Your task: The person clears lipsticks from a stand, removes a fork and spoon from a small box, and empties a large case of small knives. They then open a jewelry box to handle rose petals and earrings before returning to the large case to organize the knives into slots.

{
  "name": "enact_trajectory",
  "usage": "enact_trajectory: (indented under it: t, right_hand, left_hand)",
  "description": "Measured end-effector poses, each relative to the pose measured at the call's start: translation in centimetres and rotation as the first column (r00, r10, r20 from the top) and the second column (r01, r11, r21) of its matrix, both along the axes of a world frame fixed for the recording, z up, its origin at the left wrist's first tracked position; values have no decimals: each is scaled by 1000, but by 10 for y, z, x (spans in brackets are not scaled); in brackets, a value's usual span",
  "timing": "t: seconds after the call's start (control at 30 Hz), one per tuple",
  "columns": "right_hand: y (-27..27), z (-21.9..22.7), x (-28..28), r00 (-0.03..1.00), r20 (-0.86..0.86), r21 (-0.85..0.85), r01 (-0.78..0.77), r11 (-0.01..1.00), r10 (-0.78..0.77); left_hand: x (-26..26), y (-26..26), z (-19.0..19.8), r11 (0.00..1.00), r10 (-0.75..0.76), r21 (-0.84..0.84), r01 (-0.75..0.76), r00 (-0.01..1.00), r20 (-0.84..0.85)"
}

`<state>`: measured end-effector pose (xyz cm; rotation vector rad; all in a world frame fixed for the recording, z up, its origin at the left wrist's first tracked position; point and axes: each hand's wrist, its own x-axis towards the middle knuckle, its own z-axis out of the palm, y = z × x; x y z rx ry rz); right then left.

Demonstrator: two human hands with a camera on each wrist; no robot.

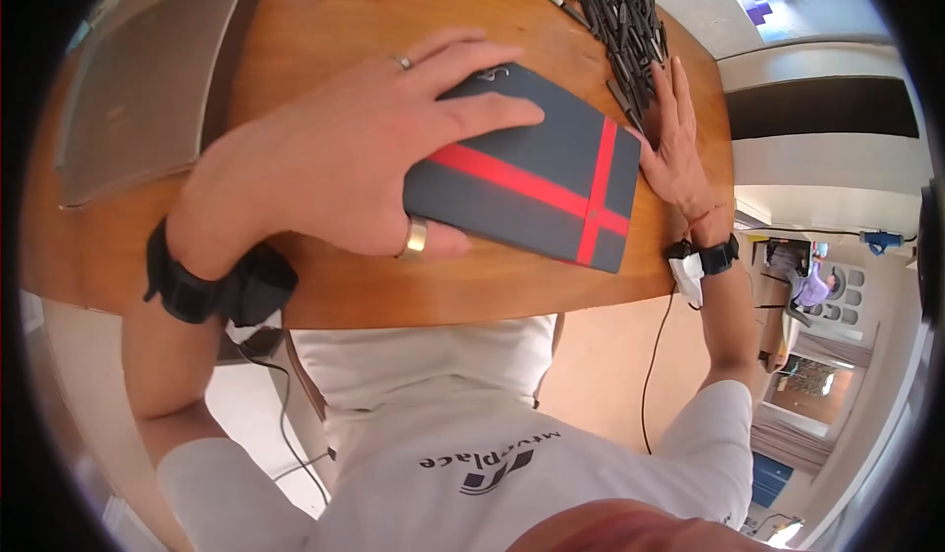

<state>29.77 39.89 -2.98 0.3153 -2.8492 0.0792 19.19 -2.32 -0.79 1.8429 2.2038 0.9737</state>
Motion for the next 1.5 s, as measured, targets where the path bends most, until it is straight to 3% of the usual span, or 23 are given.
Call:
enact_trajectory:
  t: [0.03,0.17,0.27,0.43,0.5,0.53,0.6,0.63,0.67,0.73,0.77,0.87,1.0,1.17,1.5]
  right_hand:
    - [6,-7,0,999,-1,-128,36,991,-36]
    - [22,-9,-40,994,-84,-105,68,992,-77]
    - [35,-10,-82,970,-243,123,26,992,5]
    - [28,-4,-109,972,-229,210,109,972,-59]
    - [-1,12,-97,989,-144,-190,11,982,-39]
    - [-37,26,-76,990,-107,-385,39,922,-86]
    - [-74,47,-43,996,-70,-632,-88,770,57]
    - [-84,63,-28,976,-35,-529,-202,824,216]
    - [-84,80,-19,941,73,-238,-306,922,331]
    - [-103,84,-3,937,203,-111,-267,957,285]
    - [-102,79,-1,944,187,-120,-251,961,270]
    - [-97,63,1,881,206,-281,-364,888,426]
    - [-98,55,7,900,132,-350,-349,869,415]
    - [-100,59,18,891,136,-329,-371,868,433]
    - [-102,57,19,887,-78,-389,-447,805,455]
  left_hand:
    - [2,0,0,1000,0,5,0,1000,19]
    - [3,4,4,998,40,-50,-39,999,8]
    - [2,3,5,998,47,-37,-47,999,1]
    - [0,-1,-3,995,94,-25,-93,994,52]
    - [-4,0,-3,992,124,-2,-124,991,44]
    - [-8,1,-2,992,130,-7,-130,990,48]
    - [-13,5,-2,991,116,65,-116,993,-5]
    - [-13,4,-2,993,102,62,-102,995,-2]
    - [-13,2,0,990,118,72,-118,993,-2]
    - [-13,4,4,991,114,76,-113,993,-15]
    - [-13,3,8,991,112,71,-110,993,-30]
    - [-14,0,18,995,95,43,-94,995,-28]
    - [-9,-1,19,994,84,65,-85,996,10]
    - [-7,-3,26,985,14,168,-26,997,70]
    - [-9,-4,27,986,33,163,-36,999,22]
